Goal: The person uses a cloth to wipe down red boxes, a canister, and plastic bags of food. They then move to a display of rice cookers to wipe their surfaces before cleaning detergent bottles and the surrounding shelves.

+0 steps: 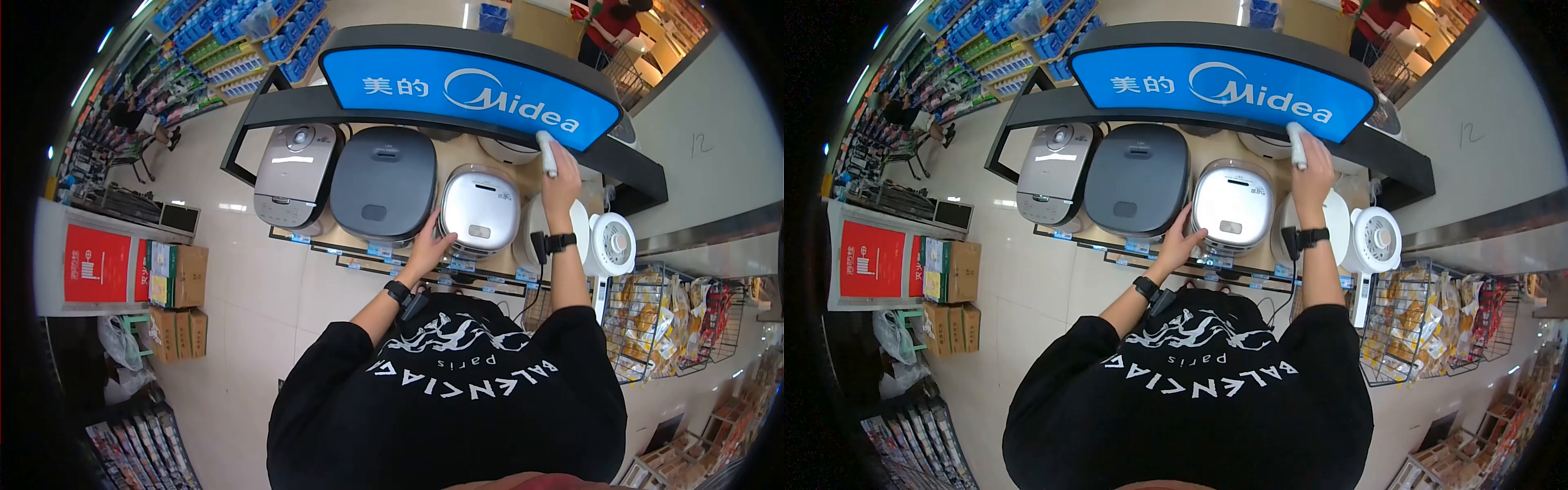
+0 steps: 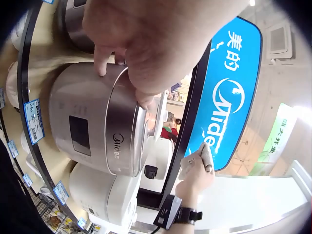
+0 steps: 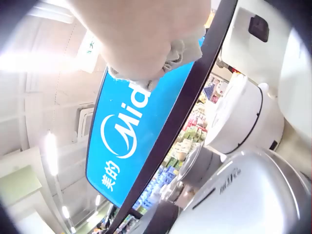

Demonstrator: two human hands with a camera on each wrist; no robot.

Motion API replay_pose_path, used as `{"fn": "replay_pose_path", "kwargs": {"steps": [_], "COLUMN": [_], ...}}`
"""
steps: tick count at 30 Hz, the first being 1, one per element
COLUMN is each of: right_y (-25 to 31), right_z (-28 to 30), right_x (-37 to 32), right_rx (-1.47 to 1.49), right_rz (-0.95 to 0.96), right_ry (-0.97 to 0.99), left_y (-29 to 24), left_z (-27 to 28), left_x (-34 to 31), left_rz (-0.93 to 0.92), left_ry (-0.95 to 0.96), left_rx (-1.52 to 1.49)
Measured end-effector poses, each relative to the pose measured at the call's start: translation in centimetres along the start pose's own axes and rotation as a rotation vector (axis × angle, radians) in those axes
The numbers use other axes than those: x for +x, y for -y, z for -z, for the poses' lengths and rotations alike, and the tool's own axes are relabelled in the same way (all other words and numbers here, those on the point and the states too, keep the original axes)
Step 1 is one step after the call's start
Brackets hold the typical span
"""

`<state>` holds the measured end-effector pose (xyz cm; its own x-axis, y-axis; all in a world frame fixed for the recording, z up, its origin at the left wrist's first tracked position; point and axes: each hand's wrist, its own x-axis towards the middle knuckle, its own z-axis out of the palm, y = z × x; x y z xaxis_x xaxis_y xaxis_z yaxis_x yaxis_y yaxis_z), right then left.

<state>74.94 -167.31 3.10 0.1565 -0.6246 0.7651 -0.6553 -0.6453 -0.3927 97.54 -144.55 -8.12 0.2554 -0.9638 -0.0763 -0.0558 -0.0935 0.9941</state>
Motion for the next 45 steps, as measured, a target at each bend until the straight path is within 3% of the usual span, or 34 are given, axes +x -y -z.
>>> {"fn": "replay_pose_path", "kwargs": {"steps": [5,9,13,15,17,20,23,27,29,30,32,36,38,40,42,45], "right_y": [0.1,3.3,8.1,10.5,13.8,13.9,13.6,11.3,10.3,10.1,10.2,12.0,13.1,14.0,14.3,14.2], "right_z": [-3.9,-6.2,-10.1,-11.4,-10.4,-11.8,-9.3,-7.3,-6.8,-6.0,-4.4,-1.3,-0.6,-0.2,0.1,0.8], "right_x": [1.2,0.8,1.6,2.1,2.4,-0.9,-2.4,-4.4,-5.7,-5.9,-6.8,-9.2,-11.1,-12.6,-12.9,-13.1], "right_rx": [-0.062,-0.045,0.161,0.435,0.647,0.966,1.628,1.893,1.852,1.835,1.78,1.561,1.343,1.226,1.234,1.274], "right_rz": [0.048,0.132,0.175,0.15,-0.075,-0.407,-1.175,-1.456,-1.484,-1.503,-1.522,-1.336,-1.061,-0.814,-0.832,-0.867], "right_ry": [0.097,0.135,0.251,0.329,0.558,0.482,0.483,0.507,0.504,0.502,0.503,0.644,0.812,0.905,0.952,1.014], "left_y": [-0.8,-0.6,-0.8,-0.2,-0.1,0.0,-0.7,-0.3,-1.4,-1.7,-2.4,-6.6,-8.2,-9.3,-8.9,-8.6], "left_z": [0.2,0.1,0.2,0.0,-0.1,-0.2,0.0,-0.2,0.4,0.8,1.7,1.1,0.2,0.1,0.2,0.8], "left_x": [0.0,0.0,-0.1,0.0,0.0,-0.1,-0.4,-0.7,-1.4,-1.8,-2.4,-4.6,-5.4,-6.3,-6.6,-8.0], "left_rz": [0.077,0.087,0.031,0.028,0.058,0.052,0.013,0.024,0.125,0.086,0.091,0.054,-0.029,0.005,-0.061,-0.02], "left_ry": [0.025,0.047,0.026,0.031,0.041,0.036,0.015,-0.015,0.034,0.053,0.076,-0.097,-0.231,-0.262,-0.321,-0.333], "left_rx": [-0.003,-0.072,0.061,0.031,-0.069,-0.131,0.0,0.147,0.212,0.28,0.159,-0.038,-0.061,0.012,0.001,-0.094]}}
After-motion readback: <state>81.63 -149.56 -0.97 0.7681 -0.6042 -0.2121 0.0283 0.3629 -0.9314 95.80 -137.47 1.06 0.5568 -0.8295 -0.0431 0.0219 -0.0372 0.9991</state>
